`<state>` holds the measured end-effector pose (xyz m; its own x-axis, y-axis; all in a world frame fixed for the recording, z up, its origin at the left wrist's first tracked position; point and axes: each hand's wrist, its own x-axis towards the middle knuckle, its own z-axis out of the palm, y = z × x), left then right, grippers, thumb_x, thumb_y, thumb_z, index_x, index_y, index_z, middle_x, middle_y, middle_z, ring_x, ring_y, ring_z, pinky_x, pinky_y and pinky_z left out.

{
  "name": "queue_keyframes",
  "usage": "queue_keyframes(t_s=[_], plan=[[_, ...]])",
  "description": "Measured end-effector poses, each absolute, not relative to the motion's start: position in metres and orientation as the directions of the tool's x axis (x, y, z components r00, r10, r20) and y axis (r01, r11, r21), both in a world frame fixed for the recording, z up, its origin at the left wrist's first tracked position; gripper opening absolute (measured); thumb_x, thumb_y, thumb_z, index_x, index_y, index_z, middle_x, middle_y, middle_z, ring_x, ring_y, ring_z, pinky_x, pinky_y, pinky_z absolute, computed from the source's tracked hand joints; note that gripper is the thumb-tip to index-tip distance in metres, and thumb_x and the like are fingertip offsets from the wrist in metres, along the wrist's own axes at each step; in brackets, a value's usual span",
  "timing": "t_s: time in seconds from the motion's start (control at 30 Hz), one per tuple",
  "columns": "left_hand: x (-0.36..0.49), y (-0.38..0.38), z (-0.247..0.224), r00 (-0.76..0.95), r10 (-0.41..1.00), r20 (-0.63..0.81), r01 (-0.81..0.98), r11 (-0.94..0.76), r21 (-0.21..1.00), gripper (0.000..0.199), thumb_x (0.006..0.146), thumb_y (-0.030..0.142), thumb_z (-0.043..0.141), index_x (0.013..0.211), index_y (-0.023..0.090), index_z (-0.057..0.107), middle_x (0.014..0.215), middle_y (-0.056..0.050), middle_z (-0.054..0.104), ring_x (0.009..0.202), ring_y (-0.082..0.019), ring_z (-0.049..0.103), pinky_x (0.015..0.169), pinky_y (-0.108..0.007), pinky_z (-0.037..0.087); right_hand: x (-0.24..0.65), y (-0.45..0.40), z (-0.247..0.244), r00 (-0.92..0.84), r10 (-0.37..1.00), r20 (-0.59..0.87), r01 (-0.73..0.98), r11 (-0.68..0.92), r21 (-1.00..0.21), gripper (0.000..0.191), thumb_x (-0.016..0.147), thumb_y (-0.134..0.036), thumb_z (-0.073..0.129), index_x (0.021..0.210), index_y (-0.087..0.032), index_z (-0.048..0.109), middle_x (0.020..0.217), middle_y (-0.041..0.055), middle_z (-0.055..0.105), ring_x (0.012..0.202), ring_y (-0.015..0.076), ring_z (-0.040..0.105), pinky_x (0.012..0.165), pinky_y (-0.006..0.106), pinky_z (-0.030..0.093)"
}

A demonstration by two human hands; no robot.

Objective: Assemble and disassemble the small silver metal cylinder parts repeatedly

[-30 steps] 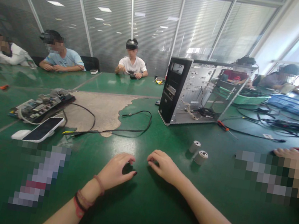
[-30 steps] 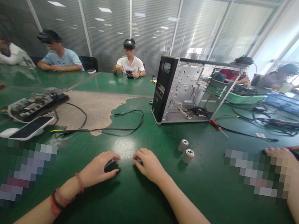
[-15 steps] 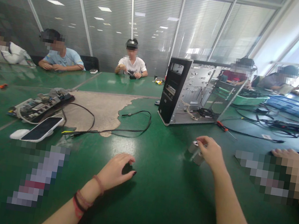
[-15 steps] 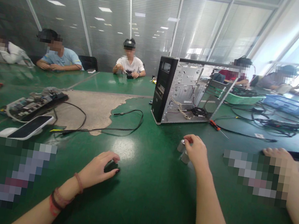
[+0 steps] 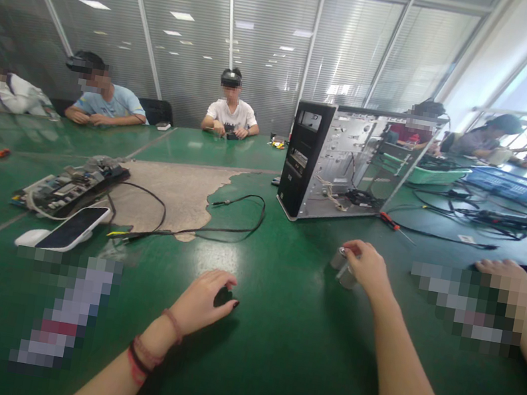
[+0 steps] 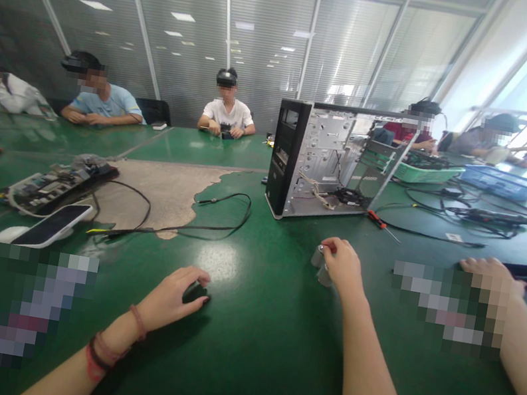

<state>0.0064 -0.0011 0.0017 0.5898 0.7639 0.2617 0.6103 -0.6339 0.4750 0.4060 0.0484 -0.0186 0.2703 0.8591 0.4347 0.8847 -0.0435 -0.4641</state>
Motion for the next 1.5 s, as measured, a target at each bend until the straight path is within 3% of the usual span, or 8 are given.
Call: queue_keyframes(t_s=[0.37,0.53,0.67,0.83,1.0,1.17,1.4,1.5], plan=[[0.007,-0.001,0.003,0.591,0.767,0.252,0.615,-0.63,0.475,0.022,0.079,0.024,0.059,0.1,0.02,0.054,0.094,-0.004,0.061,0.09,-0.02,0.057,0.085,-0.035,0.045,0.406,0.051,-0.022,0.286,0.878,0.385,0.873,-0.073,-0.483,0.021,0.076,-0.025,0.053,0.091,-0.017,0.065,0.083,0.0056,0.063,0.076,0.0187,0.059,0.07,0.03,0.044],[0.006,0.0,0.001,0.589,0.764,0.262,0.613,-0.634,0.471,0.022,0.079,0.023,0.059,0.1,0.02,0.055,0.094,-0.004,0.062,0.091,-0.02,0.057,0.086,-0.035,0.045,0.416,0.047,-0.017,0.285,0.893,0.348,0.852,-0.07,-0.518,0.031,0.077,-0.034,0.053,0.1,-0.016,0.062,0.087,0.0074,0.066,0.079,0.0198,0.062,0.072,0.031,0.046],[0.006,0.0,0.001,0.59,0.766,0.255,0.618,-0.632,0.468,0.021,0.079,0.023,0.059,0.099,0.02,0.055,0.093,-0.004,0.062,0.09,-0.02,0.057,0.086,-0.035,0.045,0.434,0.039,-0.01,0.329,0.898,0.293,0.823,-0.121,-0.555,0.034,0.077,-0.043,0.05,0.093,-0.017,0.065,0.089,0.0097,0.068,0.081,0.023,0.062,0.073,0.034,0.046],[0.006,-0.001,0.002,0.588,0.768,0.254,0.621,-0.63,0.467,0.021,0.079,0.023,0.059,0.1,0.02,0.055,0.093,-0.003,0.061,0.09,-0.02,0.057,0.086,-0.035,0.045,0.44,0.023,-0.003,0.207,0.978,0.026,0.743,-0.14,-0.655,0.037,0.073,-0.051,0.053,0.087,-0.018,0.064,0.086,0.0085,0.071,0.081,0.0246,0.064,0.072,0.033,0.046],[0.006,0.0,0.001,0.586,0.769,0.255,0.623,-0.629,0.466,0.021,0.08,0.024,0.058,0.1,0.02,0.055,0.093,-0.003,0.061,0.09,-0.02,0.057,0.086,-0.035,0.045,0.431,0.009,-0.001,0.085,0.971,-0.223,0.633,-0.226,-0.741,0.056,0.064,-0.05,0.065,0.106,-0.015,0.053,0.099,0.0106,0.068,0.09,0.0251,0.064,0.073,0.031,0.048],[0.007,0.0,0.001,0.588,0.768,0.255,0.621,-0.63,0.466,0.021,0.08,0.024,0.058,0.1,0.02,0.054,0.093,-0.004,0.061,0.09,-0.02,0.057,0.085,-0.035,0.045,0.434,0.013,-0.01,0.083,0.982,-0.173,0.645,-0.185,-0.741,0.05,0.061,-0.039,0.066,0.102,-0.014,0.052,0.096,0.0105,0.067,0.089,0.0241,0.063,0.076,0.03,0.046],[0.006,0.001,0.0,0.588,0.767,0.255,0.626,-0.632,0.458,0.022,0.079,0.024,0.059,0.101,0.02,0.054,0.093,-0.003,0.061,0.089,-0.02,0.057,0.085,-0.035,0.045,0.425,0.019,-0.008,0.072,0.997,-0.032,0.756,-0.076,-0.65,0.031,0.064,-0.033,0.064,0.09,-0.019,0.055,0.09,0.0049,0.067,0.085,0.0225,0.061,0.076,0.031,0.044],[0.006,0.001,0.0,0.585,0.767,0.261,0.625,-0.632,0.458,0.022,0.079,0.024,0.059,0.101,0.02,0.054,0.093,-0.003,0.061,0.089,-0.02,0.057,0.085,-0.035,0.045,0.413,0.02,-0.003,-0.005,1.0,-0.006,0.723,-0.001,-0.691,0.03,0.067,-0.034,0.065,0.091,-0.019,0.054,0.09,0.0037,0.066,0.083,0.0214,0.061,0.076,0.032,0.044]])
